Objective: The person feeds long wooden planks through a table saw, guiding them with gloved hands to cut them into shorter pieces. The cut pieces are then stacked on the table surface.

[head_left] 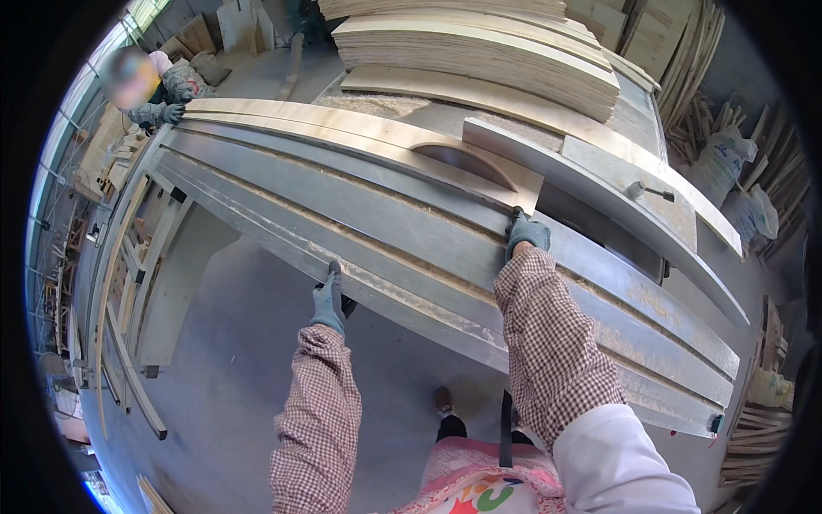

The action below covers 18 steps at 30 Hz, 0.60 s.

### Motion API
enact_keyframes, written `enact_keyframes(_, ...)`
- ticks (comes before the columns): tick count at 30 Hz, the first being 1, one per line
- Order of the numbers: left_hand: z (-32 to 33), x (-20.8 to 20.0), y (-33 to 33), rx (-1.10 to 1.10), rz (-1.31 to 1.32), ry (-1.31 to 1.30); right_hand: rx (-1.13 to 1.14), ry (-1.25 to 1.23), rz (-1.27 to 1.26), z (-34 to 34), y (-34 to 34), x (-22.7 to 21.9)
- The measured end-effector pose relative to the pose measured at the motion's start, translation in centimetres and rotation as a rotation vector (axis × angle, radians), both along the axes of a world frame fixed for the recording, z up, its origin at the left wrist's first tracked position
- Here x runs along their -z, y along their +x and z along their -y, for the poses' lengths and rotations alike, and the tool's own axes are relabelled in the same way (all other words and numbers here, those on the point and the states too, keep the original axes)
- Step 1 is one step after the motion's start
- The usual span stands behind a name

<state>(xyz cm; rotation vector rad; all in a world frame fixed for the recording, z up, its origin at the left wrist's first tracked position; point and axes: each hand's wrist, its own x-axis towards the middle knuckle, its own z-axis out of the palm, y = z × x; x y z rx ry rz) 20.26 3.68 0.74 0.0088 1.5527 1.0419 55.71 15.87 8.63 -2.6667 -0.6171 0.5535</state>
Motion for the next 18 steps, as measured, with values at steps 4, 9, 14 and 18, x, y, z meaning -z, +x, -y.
enact_keyframes(4, -1.2, -1.5, -0.4, -0.01, -0.046, -0.055, 0.005, 0.076, -0.127, -0.6, -1.6, -0.6)
enact_keyframes(9, -2.6, -0.1, -1.9, -0.02, -0.02, 0.014, -0.013, 0.144, -0.234, -1.2, -3.2, -1.0)
enact_keyframes(14, -4.3, -0.4, -2.8, 0.003, -0.125, -0.058, -0.055, 0.459, -0.625, 1.9, -5.5, -4.9)
enact_keyframes(18, -4.7, 0.8, -4.2, -0.069, -0.158, -0.08, -0.258, 0.439, -0.677, 9.6, -4.2, -9.9)
